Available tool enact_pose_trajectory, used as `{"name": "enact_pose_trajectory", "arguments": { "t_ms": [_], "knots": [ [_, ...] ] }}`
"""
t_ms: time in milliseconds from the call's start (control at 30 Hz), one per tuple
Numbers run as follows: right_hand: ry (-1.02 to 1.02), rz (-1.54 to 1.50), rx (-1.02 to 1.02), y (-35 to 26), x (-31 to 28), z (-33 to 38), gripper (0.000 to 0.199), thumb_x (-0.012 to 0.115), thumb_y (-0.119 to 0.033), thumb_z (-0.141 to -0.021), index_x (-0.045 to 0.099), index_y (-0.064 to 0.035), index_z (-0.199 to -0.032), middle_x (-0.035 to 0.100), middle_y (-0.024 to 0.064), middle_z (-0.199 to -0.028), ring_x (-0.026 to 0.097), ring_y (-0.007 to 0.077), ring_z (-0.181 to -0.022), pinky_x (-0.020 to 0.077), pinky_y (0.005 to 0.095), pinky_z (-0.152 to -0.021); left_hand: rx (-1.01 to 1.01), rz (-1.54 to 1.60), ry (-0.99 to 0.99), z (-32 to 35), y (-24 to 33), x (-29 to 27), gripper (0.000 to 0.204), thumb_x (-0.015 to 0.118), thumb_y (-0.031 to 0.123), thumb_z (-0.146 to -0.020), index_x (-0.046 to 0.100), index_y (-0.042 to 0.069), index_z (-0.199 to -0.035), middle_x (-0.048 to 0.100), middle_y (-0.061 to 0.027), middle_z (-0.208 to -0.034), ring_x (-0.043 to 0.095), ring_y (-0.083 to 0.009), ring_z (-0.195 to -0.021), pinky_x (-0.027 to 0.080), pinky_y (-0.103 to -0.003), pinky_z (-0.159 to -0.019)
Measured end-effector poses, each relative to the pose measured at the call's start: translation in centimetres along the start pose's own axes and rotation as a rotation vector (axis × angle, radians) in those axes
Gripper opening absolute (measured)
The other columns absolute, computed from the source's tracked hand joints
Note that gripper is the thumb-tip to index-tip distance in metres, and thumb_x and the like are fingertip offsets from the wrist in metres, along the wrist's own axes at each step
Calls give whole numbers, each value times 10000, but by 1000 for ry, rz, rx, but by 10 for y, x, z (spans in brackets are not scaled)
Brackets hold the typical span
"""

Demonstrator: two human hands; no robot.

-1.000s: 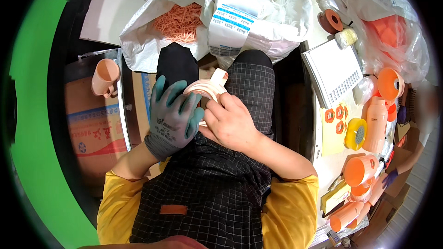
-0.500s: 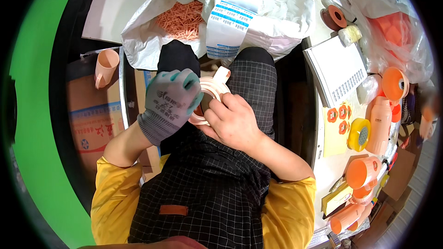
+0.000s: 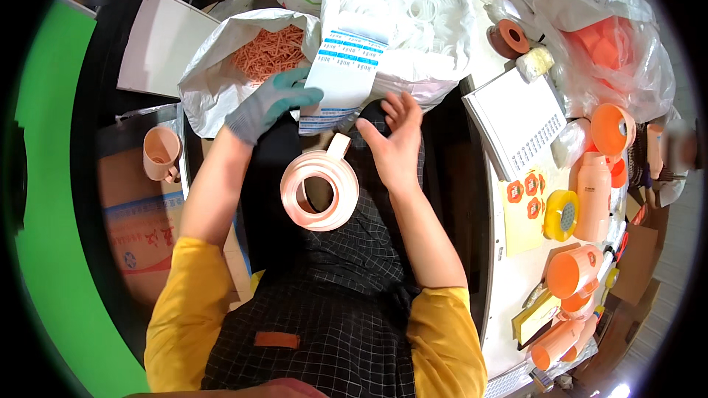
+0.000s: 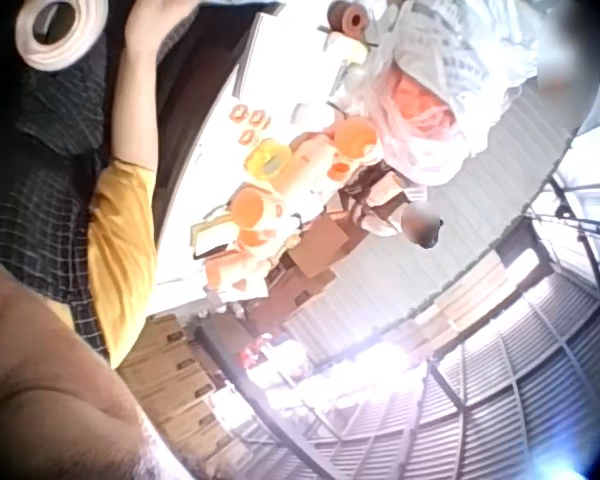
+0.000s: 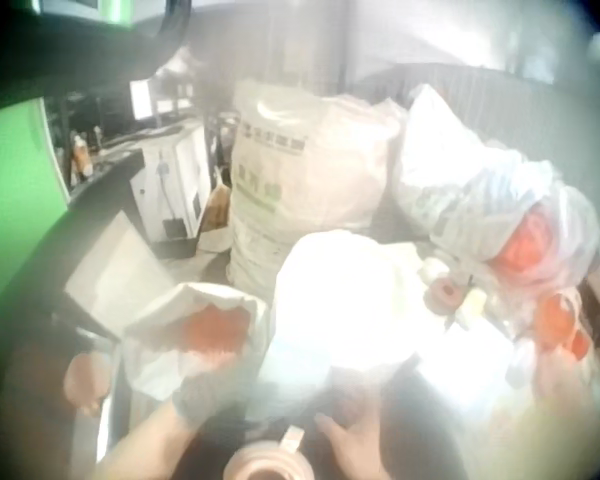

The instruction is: The person applies small white labels and orange stickers to the sides of pink plastic bottles by hand.

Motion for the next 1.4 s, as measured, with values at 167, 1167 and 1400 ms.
{"name": "enact_pose_trajectory", "arguments": {
  "t_ms": [167,1167,1400],
  "knots": [
    [-291,-249,216,3,37,-19,399,761,33,-916,620,98,-1284,741,157,-1178,718,168,-1027,586,321,-924,207,188,193,45,-1,25,736,836,129,-879,498,-15,-1516,644,-95,-1406,602,-208,-1304,492,-368,-1099],
    [-413,-577,917,-17,-61,199,1075,801,-329,-937,79,-55,-1685,355,202,-1618,518,307,-1428,557,473,-1092,409,55,263,178,-25,153,103,820,14,-891,755,9,-970,788,-63,-995,735,-151,-870,598,-288,-794],
    [-568,63,186,-25,-34,194,1307,919,-134,-735,26,-31,-1683,325,206,-1639,386,322,-1523,363,474,-1249,161,440,592,202,-27,67,167,788,13,-918,733,4,-1076,757,-82,-904,691,-134,-711,555,-261,-646]
  ]
}}
Point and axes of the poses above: each hand's wrist, its own z-axis away from the middle knuckle, its own x-axis out of the palm, y = z × x, the point moved 3 cm from there along -z, towards the middle knuckle
